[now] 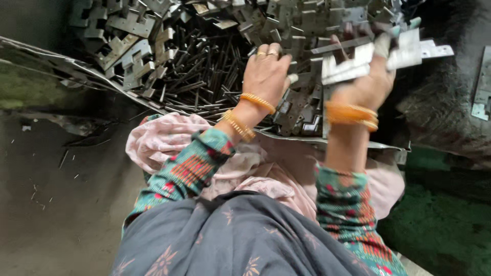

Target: The person sits on the floor and sorts small metal parts from a large pile, picking them up and placing them into a cloth bag.

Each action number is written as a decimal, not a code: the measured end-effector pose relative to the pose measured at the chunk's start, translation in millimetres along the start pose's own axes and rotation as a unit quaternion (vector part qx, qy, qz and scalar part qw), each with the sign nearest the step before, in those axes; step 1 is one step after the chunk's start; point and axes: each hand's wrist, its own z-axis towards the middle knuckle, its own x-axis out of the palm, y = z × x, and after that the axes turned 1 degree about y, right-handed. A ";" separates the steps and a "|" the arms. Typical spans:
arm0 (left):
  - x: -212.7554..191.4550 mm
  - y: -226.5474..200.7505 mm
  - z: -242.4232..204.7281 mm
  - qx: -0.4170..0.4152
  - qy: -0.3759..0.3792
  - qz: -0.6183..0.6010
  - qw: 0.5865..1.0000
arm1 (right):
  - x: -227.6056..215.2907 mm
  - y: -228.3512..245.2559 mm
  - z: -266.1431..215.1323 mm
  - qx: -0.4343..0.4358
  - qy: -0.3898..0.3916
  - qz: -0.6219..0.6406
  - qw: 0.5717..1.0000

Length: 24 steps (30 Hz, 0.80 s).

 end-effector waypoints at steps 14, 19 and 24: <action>-48.9 -1.2 -77.8 -0.271 -0.034 -0.544 0.793 | -33.2 -56.8 -112.5 0.328 0.069 0.189 0.923; -60.0 -18.3 -134.4 -0.168 -0.077 -0.149 0.971 | 1.7 -74.7 -140.3 0.344 0.126 0.071 0.928; -97.8 21.0 -133.4 -0.321 -0.007 -0.558 0.765 | 37.2 -100.4 -151.2 0.307 0.147 0.023 0.940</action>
